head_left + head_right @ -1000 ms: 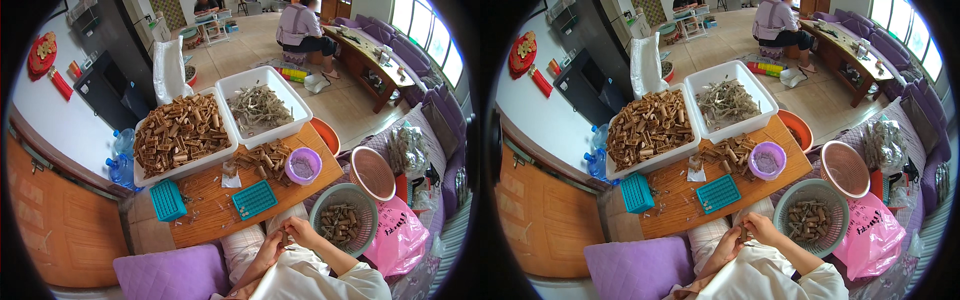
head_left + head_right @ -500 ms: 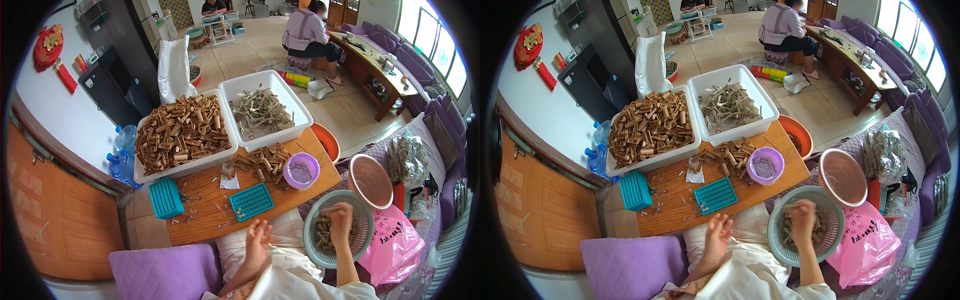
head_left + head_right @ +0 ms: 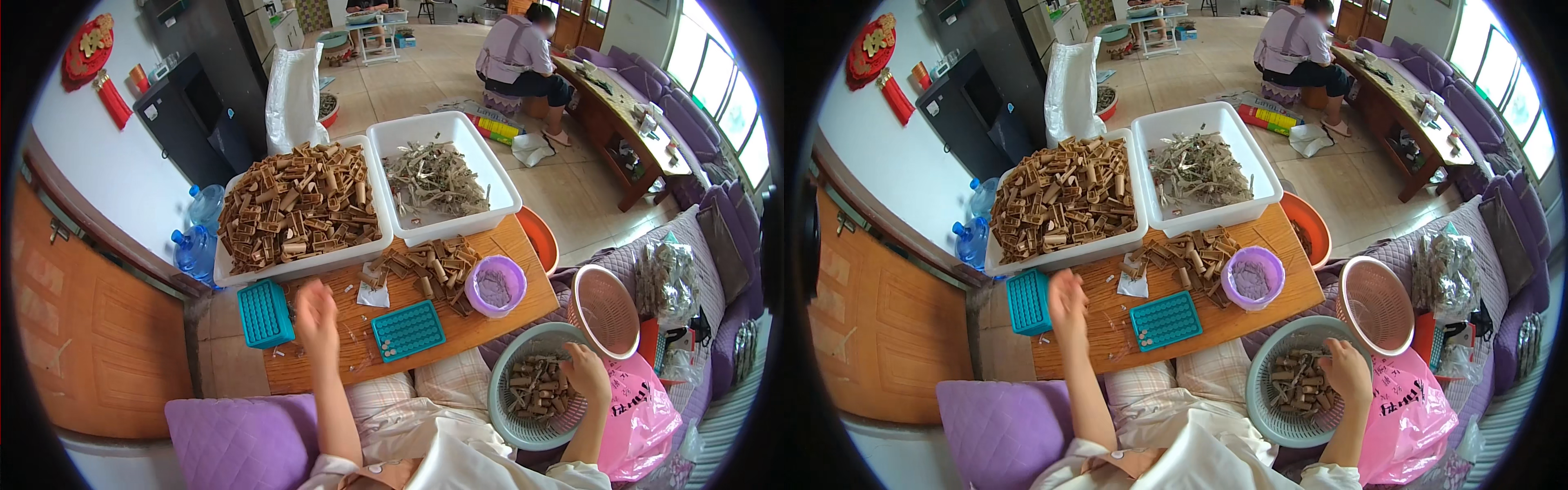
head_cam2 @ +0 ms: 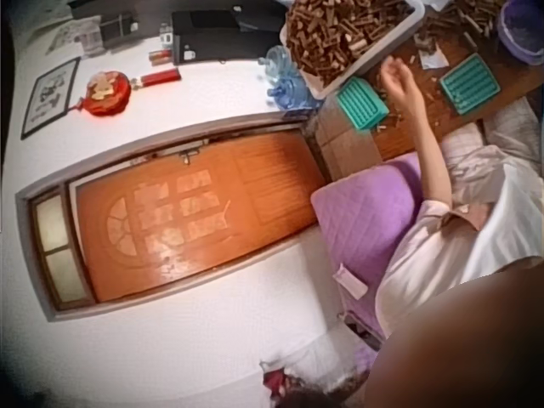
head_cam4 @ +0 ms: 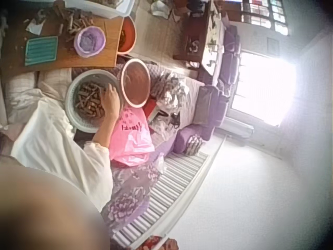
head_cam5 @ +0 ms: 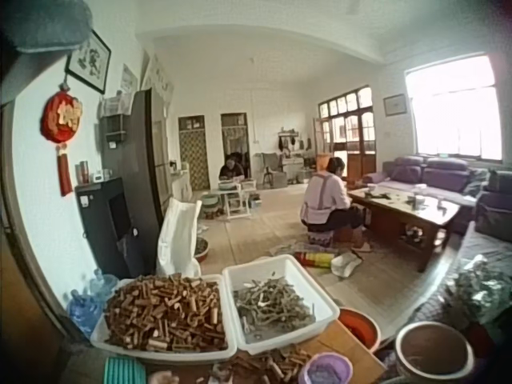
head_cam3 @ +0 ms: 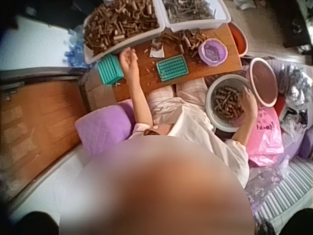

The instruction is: The person is manually assembling or wrapping sticks of incense or related material into small bundles or tubes.

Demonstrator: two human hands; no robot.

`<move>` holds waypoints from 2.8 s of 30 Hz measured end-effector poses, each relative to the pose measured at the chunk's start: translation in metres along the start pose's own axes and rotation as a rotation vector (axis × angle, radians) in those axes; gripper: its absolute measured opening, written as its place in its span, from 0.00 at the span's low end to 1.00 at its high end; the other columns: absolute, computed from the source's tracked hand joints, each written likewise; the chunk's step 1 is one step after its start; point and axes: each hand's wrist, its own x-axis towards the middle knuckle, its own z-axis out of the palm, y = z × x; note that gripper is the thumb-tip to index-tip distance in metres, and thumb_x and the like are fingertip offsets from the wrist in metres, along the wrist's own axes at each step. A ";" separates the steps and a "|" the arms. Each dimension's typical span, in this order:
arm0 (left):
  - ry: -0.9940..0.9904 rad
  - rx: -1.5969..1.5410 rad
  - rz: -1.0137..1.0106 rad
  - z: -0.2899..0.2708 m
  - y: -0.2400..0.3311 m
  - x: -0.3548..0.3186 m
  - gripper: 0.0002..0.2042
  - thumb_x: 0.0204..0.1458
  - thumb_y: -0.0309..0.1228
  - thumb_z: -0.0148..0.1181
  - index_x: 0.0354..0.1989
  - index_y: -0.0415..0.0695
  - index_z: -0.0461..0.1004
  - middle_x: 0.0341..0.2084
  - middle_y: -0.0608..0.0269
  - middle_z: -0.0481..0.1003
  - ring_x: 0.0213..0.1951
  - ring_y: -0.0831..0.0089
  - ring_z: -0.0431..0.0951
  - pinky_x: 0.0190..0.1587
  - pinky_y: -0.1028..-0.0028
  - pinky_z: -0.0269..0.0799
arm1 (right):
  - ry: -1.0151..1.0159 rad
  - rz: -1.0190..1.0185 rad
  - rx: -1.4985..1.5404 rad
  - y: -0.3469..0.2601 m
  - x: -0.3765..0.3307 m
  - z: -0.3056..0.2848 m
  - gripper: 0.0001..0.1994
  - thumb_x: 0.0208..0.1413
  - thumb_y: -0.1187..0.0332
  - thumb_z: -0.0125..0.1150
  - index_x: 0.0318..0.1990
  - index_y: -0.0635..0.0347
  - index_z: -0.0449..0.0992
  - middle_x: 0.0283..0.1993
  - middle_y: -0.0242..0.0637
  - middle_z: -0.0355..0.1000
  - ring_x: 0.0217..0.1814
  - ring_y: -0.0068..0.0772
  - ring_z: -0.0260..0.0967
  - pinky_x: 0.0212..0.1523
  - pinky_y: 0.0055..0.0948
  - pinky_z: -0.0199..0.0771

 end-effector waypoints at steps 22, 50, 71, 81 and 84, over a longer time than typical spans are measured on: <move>-0.052 0.911 0.218 0.017 -0.020 0.164 0.24 0.44 0.27 0.56 0.53 0.49 0.58 0.39 0.53 0.70 0.39 0.59 0.72 0.36 0.65 0.71 | 0.318 -0.569 0.492 -0.092 0.146 -0.007 0.05 0.45 0.78 0.53 0.31 0.65 0.71 0.26 0.40 0.69 0.28 0.36 0.68 0.30 0.27 0.66; -0.169 -0.348 0.031 0.023 0.021 0.012 0.10 0.43 0.18 0.41 0.36 0.41 0.58 0.25 0.64 0.61 0.21 0.81 0.59 0.25 0.81 0.59 | 0.548 -0.610 0.920 -0.257 0.266 -0.034 0.11 0.43 0.74 0.57 0.37 0.61 0.69 0.24 0.34 0.69 0.20 0.20 0.62 0.22 0.21 0.63; -0.184 -0.312 0.110 0.048 0.064 -0.016 0.12 0.43 0.24 0.60 0.35 0.39 0.66 0.29 0.59 0.74 0.21 0.85 0.68 0.22 0.87 0.64 | 0.200 -0.994 0.743 -0.250 0.098 -0.026 0.12 0.42 0.74 0.59 0.38 0.61 0.70 0.27 0.40 0.70 0.26 0.36 0.70 0.25 0.28 0.70; -0.238 -0.255 -0.049 0.046 0.034 -0.042 0.09 0.45 0.25 0.58 0.36 0.37 0.69 0.22 0.64 0.73 0.19 0.86 0.68 0.20 0.86 0.64 | 0.192 -1.006 0.692 -0.224 0.088 0.009 0.10 0.42 0.74 0.58 0.36 0.62 0.71 0.26 0.39 0.69 0.26 0.38 0.69 0.25 0.29 0.69; -0.288 -0.223 -0.099 0.044 0.032 -0.049 0.10 0.46 0.26 0.57 0.36 0.37 0.68 0.25 0.62 0.74 0.21 0.85 0.69 0.21 0.85 0.65 | 0.123 -0.977 0.681 -0.217 0.084 0.008 0.10 0.42 0.74 0.58 0.36 0.61 0.71 0.26 0.39 0.68 0.26 0.38 0.69 0.25 0.30 0.69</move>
